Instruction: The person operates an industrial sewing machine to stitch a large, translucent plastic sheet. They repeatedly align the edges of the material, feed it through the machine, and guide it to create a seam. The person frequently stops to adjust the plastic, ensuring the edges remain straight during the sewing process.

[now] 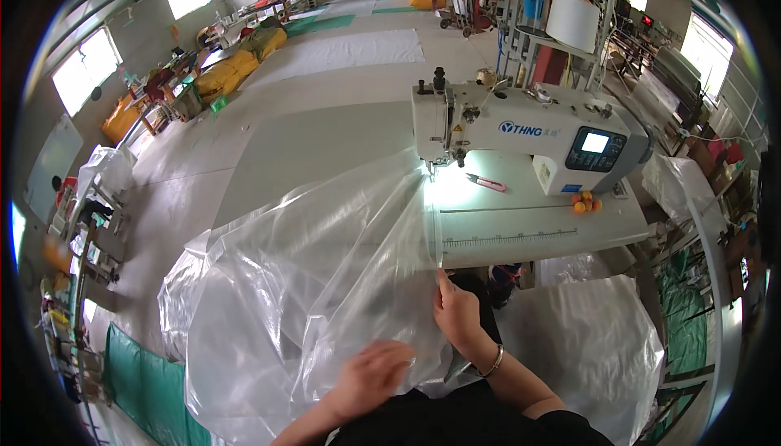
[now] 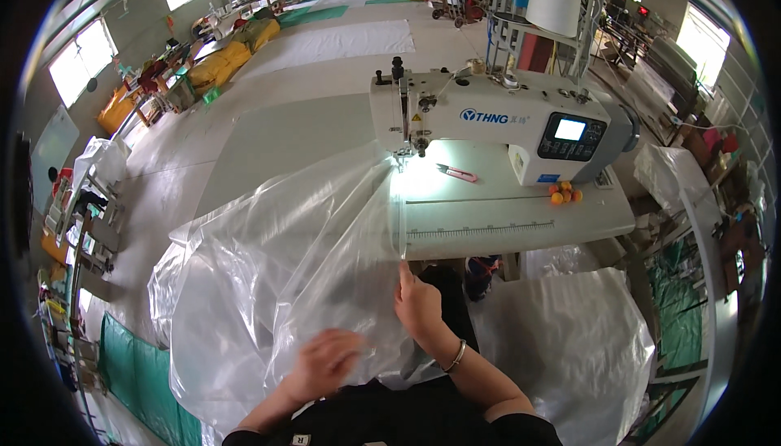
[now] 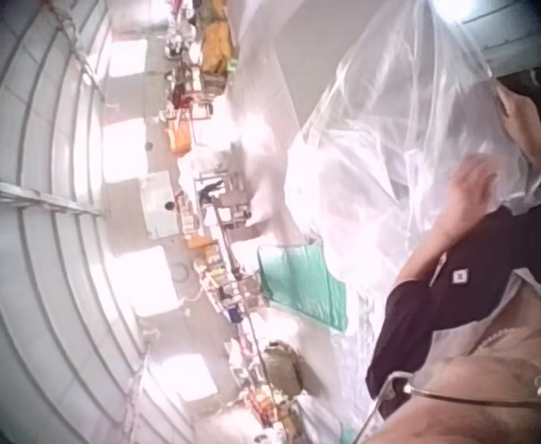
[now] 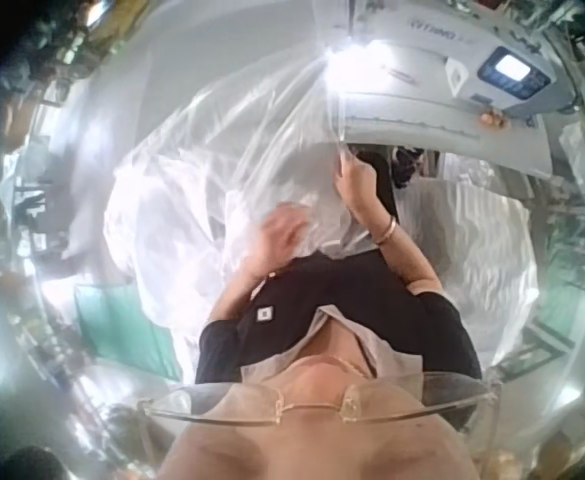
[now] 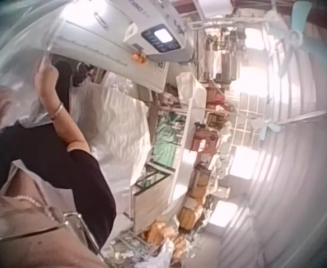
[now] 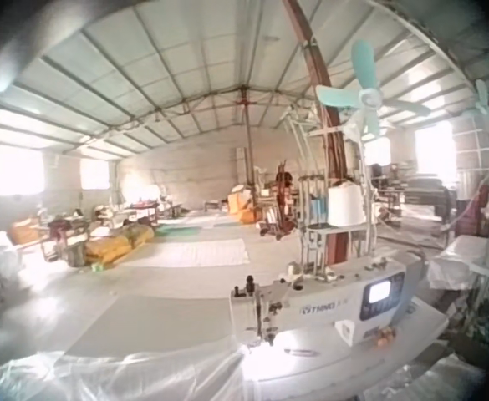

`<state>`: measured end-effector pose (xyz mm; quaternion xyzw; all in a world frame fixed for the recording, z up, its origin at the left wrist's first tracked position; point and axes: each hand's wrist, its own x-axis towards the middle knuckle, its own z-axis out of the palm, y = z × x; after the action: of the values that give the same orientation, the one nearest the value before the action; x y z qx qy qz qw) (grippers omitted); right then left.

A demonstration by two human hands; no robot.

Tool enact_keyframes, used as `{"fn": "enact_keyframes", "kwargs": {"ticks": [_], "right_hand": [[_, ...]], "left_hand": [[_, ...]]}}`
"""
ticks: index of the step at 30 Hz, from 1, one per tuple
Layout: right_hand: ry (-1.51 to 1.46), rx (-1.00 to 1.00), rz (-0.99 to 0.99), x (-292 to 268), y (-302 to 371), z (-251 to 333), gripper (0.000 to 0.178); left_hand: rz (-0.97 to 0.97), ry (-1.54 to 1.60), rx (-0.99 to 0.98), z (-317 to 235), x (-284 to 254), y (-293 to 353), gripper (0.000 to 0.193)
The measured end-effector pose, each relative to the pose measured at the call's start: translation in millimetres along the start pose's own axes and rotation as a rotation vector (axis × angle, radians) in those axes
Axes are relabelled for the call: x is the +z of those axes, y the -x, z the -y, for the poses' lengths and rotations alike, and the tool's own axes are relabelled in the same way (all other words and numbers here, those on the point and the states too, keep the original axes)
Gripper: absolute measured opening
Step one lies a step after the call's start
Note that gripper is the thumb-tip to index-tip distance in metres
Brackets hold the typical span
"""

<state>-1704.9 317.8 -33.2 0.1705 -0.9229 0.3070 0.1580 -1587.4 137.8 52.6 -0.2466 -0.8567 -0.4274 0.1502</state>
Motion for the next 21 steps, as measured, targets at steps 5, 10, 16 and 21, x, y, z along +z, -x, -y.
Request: {"fn": "enact_keyframes", "kwargs": {"ticks": [5, 10, 16, 21], "right_hand": [[-0.023, -0.007, -0.034, -3, -17, -4, 0.037], [0.084, -0.008, 0.034, 0, -53, -10, 0.026], [0.121, 0.005, 0.119, 4, -98, -23, 0.014], [0.080, 0.013, 0.099, 20, -127, -34, 0.012]], "left_hand": [[-0.292, -0.369, -0.499, 53, -43, 69, 0.061], [-0.216, -0.241, -0.674, 119, -11, 143, 0.038], [-0.811, -0.033, -0.798, 122, -11, 66, 0.013], [-0.878, -0.329, -0.533, 113, -52, -15, 0.010]]}}
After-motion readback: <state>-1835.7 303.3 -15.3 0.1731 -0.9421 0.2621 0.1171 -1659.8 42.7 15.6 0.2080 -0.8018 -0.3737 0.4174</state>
